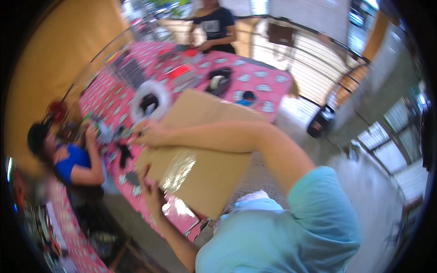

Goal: The person tapes a cardboard box closed using a tape dispenser, writes on the top of the box with a marker, and then records information in a notebook.

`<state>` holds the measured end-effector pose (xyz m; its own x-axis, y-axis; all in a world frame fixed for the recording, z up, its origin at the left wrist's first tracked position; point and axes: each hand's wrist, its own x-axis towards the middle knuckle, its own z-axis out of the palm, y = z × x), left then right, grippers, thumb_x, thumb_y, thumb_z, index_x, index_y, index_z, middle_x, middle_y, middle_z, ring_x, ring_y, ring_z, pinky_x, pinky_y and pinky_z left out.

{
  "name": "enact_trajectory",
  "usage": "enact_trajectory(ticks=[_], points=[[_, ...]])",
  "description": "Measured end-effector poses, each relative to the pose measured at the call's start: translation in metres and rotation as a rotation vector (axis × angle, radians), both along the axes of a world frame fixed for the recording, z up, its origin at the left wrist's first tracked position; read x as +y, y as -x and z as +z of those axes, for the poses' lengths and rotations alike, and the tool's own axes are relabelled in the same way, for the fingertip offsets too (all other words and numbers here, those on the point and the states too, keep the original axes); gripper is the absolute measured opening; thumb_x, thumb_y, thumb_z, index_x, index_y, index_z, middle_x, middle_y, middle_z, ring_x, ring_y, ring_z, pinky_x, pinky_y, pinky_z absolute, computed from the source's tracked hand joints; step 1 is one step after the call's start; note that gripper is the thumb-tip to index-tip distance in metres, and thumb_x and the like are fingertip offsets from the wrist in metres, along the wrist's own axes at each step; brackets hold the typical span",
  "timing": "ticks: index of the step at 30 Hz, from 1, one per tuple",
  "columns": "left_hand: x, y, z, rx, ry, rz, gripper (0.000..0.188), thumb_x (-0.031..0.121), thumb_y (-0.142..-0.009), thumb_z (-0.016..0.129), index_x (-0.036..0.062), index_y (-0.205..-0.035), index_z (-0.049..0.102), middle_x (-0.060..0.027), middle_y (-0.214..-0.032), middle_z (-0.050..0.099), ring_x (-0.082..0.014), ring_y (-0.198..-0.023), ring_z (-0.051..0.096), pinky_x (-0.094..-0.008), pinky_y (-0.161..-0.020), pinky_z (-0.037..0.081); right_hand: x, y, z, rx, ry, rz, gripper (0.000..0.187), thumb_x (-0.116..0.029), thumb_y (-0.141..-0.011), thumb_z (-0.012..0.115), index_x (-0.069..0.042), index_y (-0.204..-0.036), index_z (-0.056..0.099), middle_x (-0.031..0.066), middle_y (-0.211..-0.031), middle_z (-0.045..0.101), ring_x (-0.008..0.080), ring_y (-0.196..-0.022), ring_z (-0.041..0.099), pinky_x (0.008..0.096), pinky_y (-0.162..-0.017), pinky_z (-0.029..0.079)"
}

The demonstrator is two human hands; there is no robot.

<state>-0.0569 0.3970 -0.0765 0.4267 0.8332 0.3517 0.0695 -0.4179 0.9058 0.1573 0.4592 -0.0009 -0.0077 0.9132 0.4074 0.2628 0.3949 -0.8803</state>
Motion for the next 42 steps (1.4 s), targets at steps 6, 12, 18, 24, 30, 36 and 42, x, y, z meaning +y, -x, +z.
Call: enact_trajectory(ticks=[6, 12, 18, 24, 30, 36, 42], points=[[-0.018, -0.015, 0.013, -0.094, -0.024, -0.099, 0.062, 0.045, -0.096, 0.052, 0.0032, -0.14, 0.039, -0.0124, -0.146, 0.038, -0.026, -0.134, 0.035, -0.0407, -0.11, 0.028, 0.007, -0.003, -0.01, 0.02, -0.114, 0.015, 0.036, -0.034, -0.077, 0.077, -0.002, -0.066, 0.063, 0.0087, -0.06, 0.06, 0.016, -0.053, 0.058, 0.0329, -0.051, 0.046], [-0.013, -0.017, 0.001, -0.111, -0.019, -0.094, 0.065, 0.047, -0.097, 0.049, 0.002, -0.141, 0.037, -0.0129, -0.147, 0.037, -0.0266, -0.136, 0.034, -0.0423, -0.111, 0.027, -0.004, -0.006, -0.004, 0.05, -0.024, 0.052, 0.034, -0.031, -0.074, 0.079, -0.002, -0.065, 0.063, 0.0069, -0.055, 0.06, 0.0162, -0.049, 0.059, 0.0323, -0.047, 0.045], [-0.013, -0.018, 0.003, -0.072, -0.074, -0.076, 0.063, 0.046, -0.098, 0.046, 0.0011, -0.141, 0.037, -0.0138, -0.147, 0.037, -0.0272, -0.137, 0.033, -0.0434, -0.112, 0.025, -0.012, -0.008, 0.002, 0.183, 0.039, 0.101, 0.032, -0.028, -0.073, 0.081, -0.002, -0.065, 0.065, 0.0052, -0.053, 0.061, 0.014, -0.042, 0.056, 0.0303, -0.044, 0.043], [-0.012, -0.006, 0.001, -0.049, -0.072, -0.03, 0.063, 0.045, -0.098, 0.047, -0.0002, -0.141, 0.037, -0.014, -0.146, 0.038, -0.0278, -0.136, 0.035, -0.0426, -0.112, 0.025, 0.004, 0.0, -0.001, 0.349, 0.005, 0.079, 0.022, -0.022, -0.073, 0.08, -0.003, -0.071, 0.068, 0.0043, -0.06, 0.064, 0.0122, -0.052, 0.06, 0.0291, -0.049, 0.046], [-0.021, -0.025, 0.01, -0.106, -0.017, -0.12, 0.062, 0.044, -0.097, 0.049, 0.0008, -0.14, 0.038, -0.013, -0.145, 0.039, -0.0272, -0.135, 0.035, -0.0416, -0.111, 0.026, 0.037, -0.078, 0.01, 0.545, -0.39, -0.437, 0.015, -0.01, -0.068, 0.078, -0.004, -0.073, 0.066, 0.0064, -0.071, 0.066, 0.0141, -0.067, 0.063, 0.0287, -0.061, 0.049], [-0.011, 0.0, -0.001, -0.067, -0.052, -0.063, 0.059, 0.042, -0.097, 0.051, 0.0025, -0.14, 0.04, -0.0119, -0.143, 0.04, -0.0259, -0.134, 0.036, -0.0401, -0.111, 0.027, 0.032, -0.127, 0.029, 0.672, -0.324, -0.731, 0.014, -0.014, -0.073, 0.075, -0.004, -0.074, 0.065, 0.0059, -0.068, 0.064, 0.0134, -0.062, 0.06, 0.0318, -0.057, 0.048], [-0.002, 0.0, -0.002, -0.018, -0.1, -0.021, 0.058, 0.04, -0.096, 0.051, 0.0024, -0.139, 0.041, -0.0132, -0.144, 0.041, -0.0263, -0.135, 0.034, -0.0401, -0.113, 0.024, 0.048, -0.142, 0.026, 0.686, -0.246, -0.682, 0.023, -0.03, -0.082, 0.072, -0.008, -0.077, 0.069, 0.0034, -0.064, 0.063, 0.0107, -0.056, 0.056, 0.0316, -0.05, 0.042]])
